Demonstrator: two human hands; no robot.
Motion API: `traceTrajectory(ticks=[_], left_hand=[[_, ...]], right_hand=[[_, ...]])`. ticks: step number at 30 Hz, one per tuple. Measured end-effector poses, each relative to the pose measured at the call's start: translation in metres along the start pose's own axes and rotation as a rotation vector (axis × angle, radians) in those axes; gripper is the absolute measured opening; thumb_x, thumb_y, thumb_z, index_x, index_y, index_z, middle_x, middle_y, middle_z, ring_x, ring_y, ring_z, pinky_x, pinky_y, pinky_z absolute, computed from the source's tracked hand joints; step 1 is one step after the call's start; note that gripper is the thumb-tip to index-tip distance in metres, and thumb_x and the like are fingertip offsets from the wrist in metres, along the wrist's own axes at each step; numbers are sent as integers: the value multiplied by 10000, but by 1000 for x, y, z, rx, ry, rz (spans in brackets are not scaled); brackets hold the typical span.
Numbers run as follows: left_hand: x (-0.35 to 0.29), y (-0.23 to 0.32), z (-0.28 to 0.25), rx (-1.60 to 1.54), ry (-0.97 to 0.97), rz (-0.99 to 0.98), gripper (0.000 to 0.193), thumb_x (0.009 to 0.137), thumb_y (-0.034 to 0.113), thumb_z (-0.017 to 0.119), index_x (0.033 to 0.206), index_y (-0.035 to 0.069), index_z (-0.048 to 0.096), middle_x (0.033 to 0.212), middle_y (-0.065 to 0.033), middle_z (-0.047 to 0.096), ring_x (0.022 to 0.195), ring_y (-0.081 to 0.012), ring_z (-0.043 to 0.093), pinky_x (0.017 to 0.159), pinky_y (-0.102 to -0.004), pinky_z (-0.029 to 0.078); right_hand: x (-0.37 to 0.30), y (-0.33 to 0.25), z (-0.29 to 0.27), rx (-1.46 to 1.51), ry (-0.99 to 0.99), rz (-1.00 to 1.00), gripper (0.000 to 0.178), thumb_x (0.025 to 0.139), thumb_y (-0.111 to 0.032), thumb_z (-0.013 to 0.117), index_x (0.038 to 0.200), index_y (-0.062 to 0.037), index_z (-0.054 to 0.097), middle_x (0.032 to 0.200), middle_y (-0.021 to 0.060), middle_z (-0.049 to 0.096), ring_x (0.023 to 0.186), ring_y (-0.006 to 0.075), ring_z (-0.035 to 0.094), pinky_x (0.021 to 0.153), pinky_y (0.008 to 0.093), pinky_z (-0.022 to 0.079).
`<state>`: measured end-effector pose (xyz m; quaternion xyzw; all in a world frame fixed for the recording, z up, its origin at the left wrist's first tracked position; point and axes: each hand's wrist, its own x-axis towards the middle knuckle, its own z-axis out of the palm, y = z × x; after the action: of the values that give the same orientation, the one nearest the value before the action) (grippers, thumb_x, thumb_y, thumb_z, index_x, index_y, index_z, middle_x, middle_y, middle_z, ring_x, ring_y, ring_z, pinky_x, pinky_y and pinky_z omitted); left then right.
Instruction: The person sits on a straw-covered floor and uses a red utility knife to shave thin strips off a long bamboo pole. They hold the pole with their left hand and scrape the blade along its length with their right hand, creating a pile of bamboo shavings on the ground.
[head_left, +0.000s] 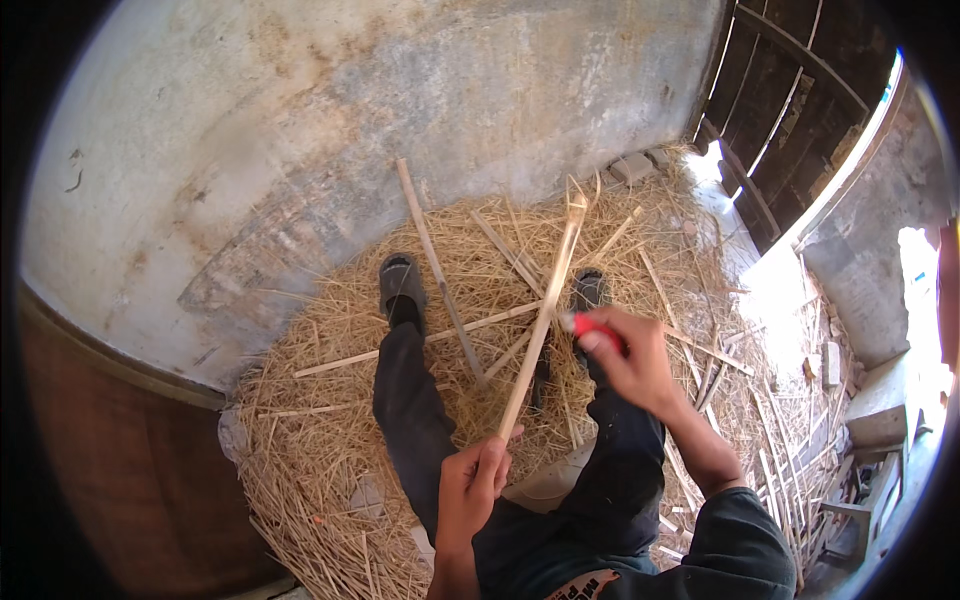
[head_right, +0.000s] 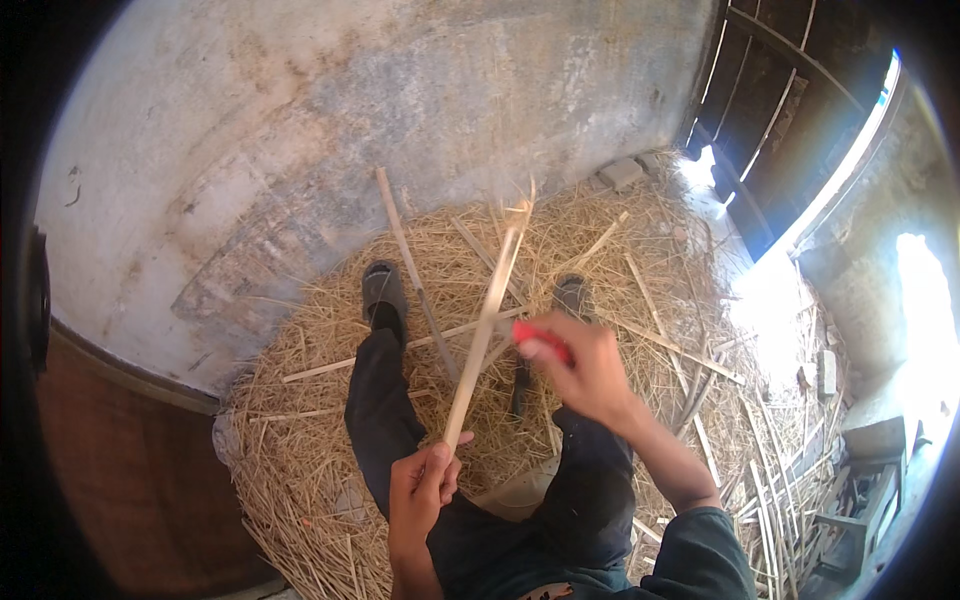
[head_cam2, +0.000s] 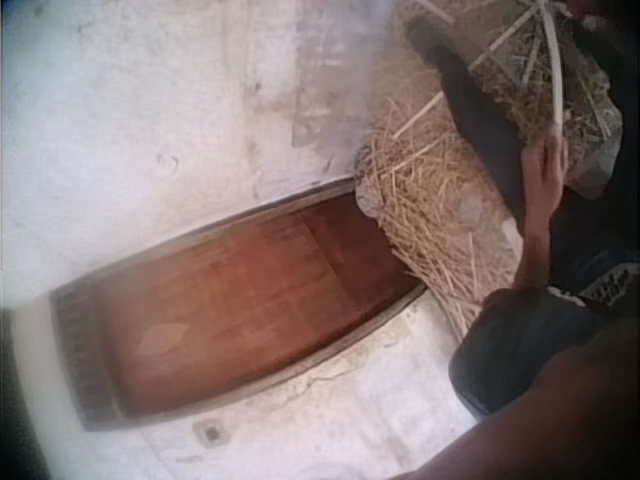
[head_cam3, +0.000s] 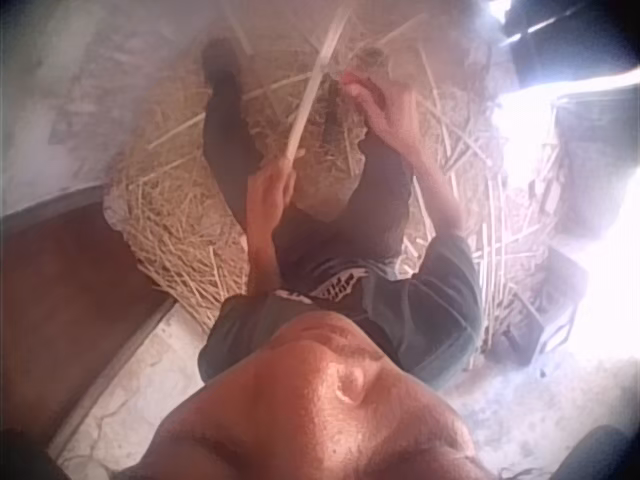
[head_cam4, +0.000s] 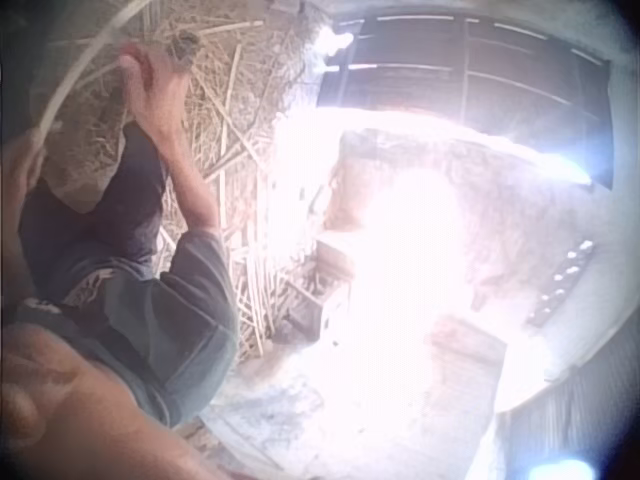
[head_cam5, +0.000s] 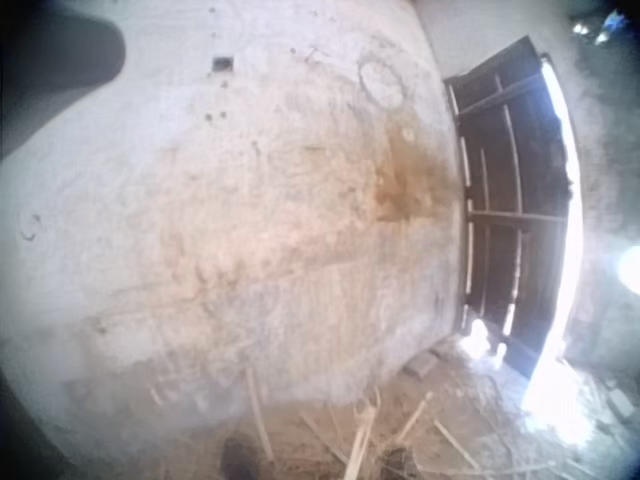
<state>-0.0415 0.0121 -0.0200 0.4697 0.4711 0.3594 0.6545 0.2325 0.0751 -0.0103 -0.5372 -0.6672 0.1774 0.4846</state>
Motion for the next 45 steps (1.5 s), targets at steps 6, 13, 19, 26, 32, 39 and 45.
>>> traceTrajectory(ticks=[6,13,19,26,32,39,45], left_hand=[[12,3,4,24,6,70,448,1172,288,546,1350,-89,708,715,45,511,582,-17,413,517,-224,331],[14,-1,11,47,52,111,351,1148,226,600,1358,-25,726,746,51,534,620,-15,441,537,-220,352],[15,3,17,104,117,154,303,1105,136,650,1340,-40,726,802,38,572,699,-26,457,592,-242,360],[17,5,22,263,173,275,294,1093,120,659,1325,-48,726,828,-23,629,689,-64,484,593,-272,386],[15,11,24,338,176,314,298,1093,132,663,1326,-41,730,823,-35,633,671,-75,478,578,-287,382],[2,5,20,420,172,298,301,1091,138,668,1332,-27,738,793,-56,621,658,-78,482,569,-290,383],[-15,3,18,468,161,195,307,1085,154,678,1327,-24,745,799,-91,668,653,-108,547,581,-299,434]], right_hand=[[-22,-21,13,-234,-97,-297,288,914,-319,852,1110,-122,775,811,35,698,623,240,693,548,363,535],[-31,-21,26,-269,-100,-351,325,908,-358,845,1123,-125,771,763,11,646,554,208,662,481,351,499],[-32,-26,29,-287,-96,-333,308,921,-355,839,1132,-138,778,757,1,640,543,205,658,478,348,497],[-30,-26,25,-330,-80,-318,293,921,-358,840,1121,-151,786,760,-4,652,568,196,676,488,343,506],[-27,-28,20,-352,-63,-335,272,915,-349,848,1098,-156,792,753,-12,658,573,181,676,500,332,505],[-8,-4,4,-266,123,-109,251,931,-314,845,1052,-98,807,849,71,759,634,261,718,576,367,559],[15,21,-23,-329,125,-49,264,965,-271,813,1084,-35,801,917,137,792,693,289,755,647,373,580]])
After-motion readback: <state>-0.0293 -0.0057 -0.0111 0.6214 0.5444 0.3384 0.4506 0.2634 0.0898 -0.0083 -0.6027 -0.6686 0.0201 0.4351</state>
